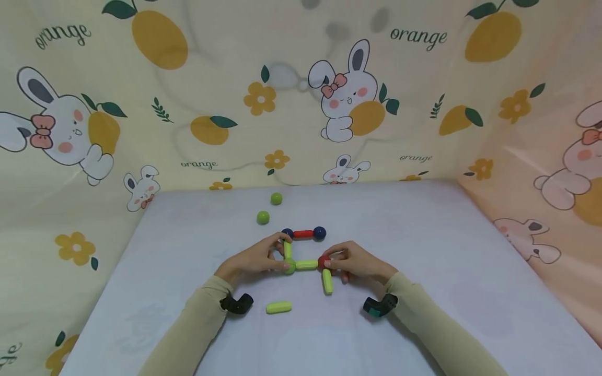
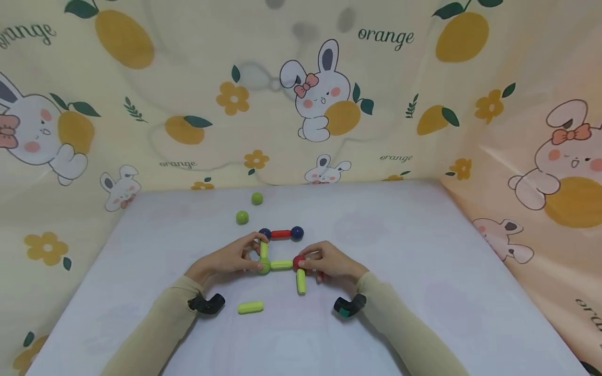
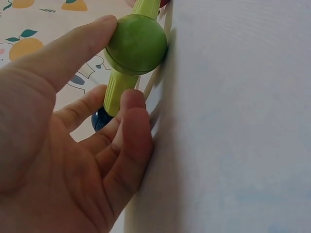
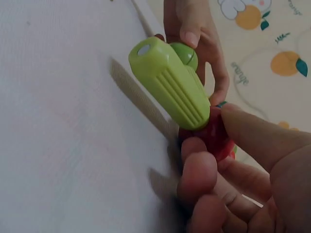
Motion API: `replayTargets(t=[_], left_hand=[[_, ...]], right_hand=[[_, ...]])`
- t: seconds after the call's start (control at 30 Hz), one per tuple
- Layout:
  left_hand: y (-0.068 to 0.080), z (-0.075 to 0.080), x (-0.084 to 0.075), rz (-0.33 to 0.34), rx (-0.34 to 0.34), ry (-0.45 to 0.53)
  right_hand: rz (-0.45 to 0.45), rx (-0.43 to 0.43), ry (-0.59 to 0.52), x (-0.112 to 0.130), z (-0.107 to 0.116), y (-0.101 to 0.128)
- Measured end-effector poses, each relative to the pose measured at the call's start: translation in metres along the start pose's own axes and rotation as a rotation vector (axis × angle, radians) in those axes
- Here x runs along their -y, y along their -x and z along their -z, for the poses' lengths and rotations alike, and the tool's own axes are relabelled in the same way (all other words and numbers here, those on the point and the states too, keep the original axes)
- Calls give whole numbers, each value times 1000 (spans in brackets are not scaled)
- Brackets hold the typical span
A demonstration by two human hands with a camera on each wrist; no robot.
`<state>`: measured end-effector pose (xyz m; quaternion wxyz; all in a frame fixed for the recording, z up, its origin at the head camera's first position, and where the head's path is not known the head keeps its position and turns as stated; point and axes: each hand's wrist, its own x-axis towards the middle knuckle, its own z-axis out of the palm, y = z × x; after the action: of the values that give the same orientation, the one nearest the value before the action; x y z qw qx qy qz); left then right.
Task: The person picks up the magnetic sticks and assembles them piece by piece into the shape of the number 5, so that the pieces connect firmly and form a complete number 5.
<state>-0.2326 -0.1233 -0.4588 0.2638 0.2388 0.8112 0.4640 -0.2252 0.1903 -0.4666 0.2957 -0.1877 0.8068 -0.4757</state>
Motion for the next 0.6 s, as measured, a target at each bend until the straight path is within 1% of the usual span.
replayTargets(t=[0.2,0.6], left_hand=[[1,-1,-3,0,2,17],[-1,0,0,1,-2,18]], right_hand=[[20,24,-17,1,1,3],[29,28,-13,-1,3,1]])
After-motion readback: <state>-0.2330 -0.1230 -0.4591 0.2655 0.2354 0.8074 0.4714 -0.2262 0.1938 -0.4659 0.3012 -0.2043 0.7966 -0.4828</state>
